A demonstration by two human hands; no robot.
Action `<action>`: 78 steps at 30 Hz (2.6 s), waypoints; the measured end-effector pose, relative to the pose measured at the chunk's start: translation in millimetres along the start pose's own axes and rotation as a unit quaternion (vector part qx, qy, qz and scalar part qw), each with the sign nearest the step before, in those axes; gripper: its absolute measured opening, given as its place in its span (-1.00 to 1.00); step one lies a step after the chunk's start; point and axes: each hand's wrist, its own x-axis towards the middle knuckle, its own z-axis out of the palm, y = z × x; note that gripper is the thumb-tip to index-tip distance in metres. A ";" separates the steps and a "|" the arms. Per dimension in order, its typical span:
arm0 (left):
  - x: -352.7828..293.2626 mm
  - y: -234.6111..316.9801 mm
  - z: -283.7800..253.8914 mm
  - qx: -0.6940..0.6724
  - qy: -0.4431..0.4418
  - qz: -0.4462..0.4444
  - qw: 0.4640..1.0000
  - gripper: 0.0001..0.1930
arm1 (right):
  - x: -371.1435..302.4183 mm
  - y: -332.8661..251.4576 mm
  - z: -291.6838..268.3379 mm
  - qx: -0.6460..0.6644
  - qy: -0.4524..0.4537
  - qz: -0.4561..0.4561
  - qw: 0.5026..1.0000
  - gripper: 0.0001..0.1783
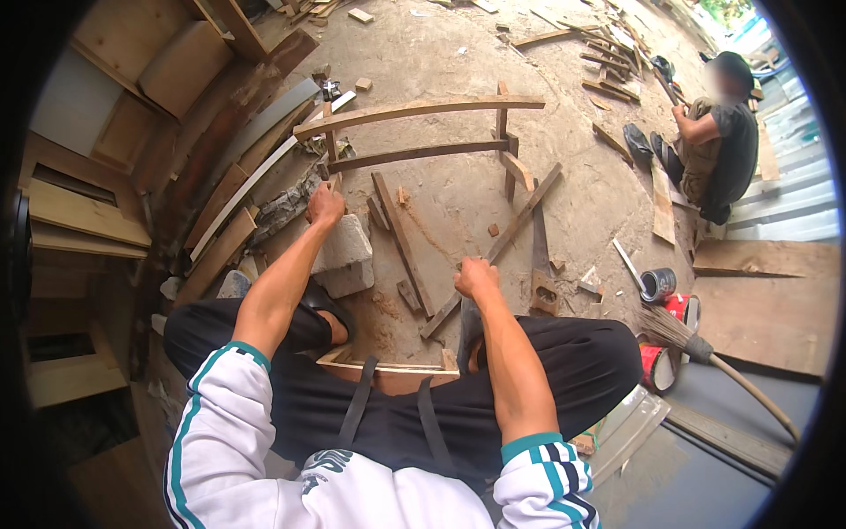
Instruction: The person sits on the floor and assembles a small wooden frame using a hammer and nails. They position wooden pieces on concrete blocks, insert nails, and hammer them to secure the joints.
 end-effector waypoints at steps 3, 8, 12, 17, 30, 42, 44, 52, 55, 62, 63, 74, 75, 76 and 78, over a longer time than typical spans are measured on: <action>6.9 0.8 -5.1 0.031 -0.019 -0.006 0.999 -0.56 | 1.4 -15.4 -4.4 0.013 0.006 -0.026 1.000 -0.56; -25.5 15.8 -5.7 0.026 -0.012 0.038 0.999 -0.50 | -7.6 -4.2 -8.7 0.014 0.007 -0.022 1.000 -0.58; -49.7 1.6 1.1 0.115 0.124 0.226 0.959 -0.40 | -12.5 5.4 -9.5 0.018 0.033 -0.008 0.999 -0.60; -109.1 29.1 -14.5 0.069 0.052 0.336 0.938 -0.40 | -24.5 16.1 -17.4 0.020 0.030 0.023 0.999 -0.59; -183.2 147.3 -37.8 -0.080 0.048 0.418 0.904 -0.48 | -34.6 -18.7 -25.6 0.054 0.067 -0.074 0.994 -0.55; -310.0 231.4 57.7 -0.132 -0.220 0.414 0.873 -0.51 | -156.1 130.3 5.2 0.265 0.247 0.174 0.916 -0.57; -329.6 242.5 67.6 -0.141 -0.275 0.400 0.863 -0.51 | -181.3 140.7 0.0 0.313 0.302 0.213 0.875 -0.66; -356.9 216.5 137.4 -0.109 -0.440 0.362 0.815 -0.51 | -243.0 185.1 5.9 0.334 0.352 0.369 0.793 -0.75; -346.2 186.1 148.3 -0.058 -0.475 0.372 0.795 -0.50 | -252.6 178.7 15.9 0.348 0.315 0.403 0.786 -0.77; -330.3 149.4 163.7 0.051 -0.475 0.336 0.812 -0.52 | -257.5 183.6 83.7 0.380 0.240 0.397 0.801 -0.72; -332.8 149.8 170.2 0.053 -0.472 0.343 0.810 -0.52 | -258.3 185.5 95.1 0.381 0.233 0.394 0.803 -0.74; -381.1 141.2 185.4 0.188 -0.472 0.420 0.752 -0.58 | -307.4 184.5 210.1 0.421 0.128 0.466 0.767 -0.76; -388.8 142.6 188.5 0.217 -0.463 0.423 0.748 -0.59 | -311.4 182.4 210.2 0.420 0.133 0.468 0.766 -0.77; -397.3 142.3 191.0 0.244 -0.454 0.424 0.745 -0.60 | -315.6 177.5 205.1 0.418 0.137 0.470 0.765 -0.77; -436.8 154.9 187.6 0.232 -0.486 0.442 0.717 -0.60 | -331.7 173.3 211.5 0.411 0.163 0.474 0.761 -0.77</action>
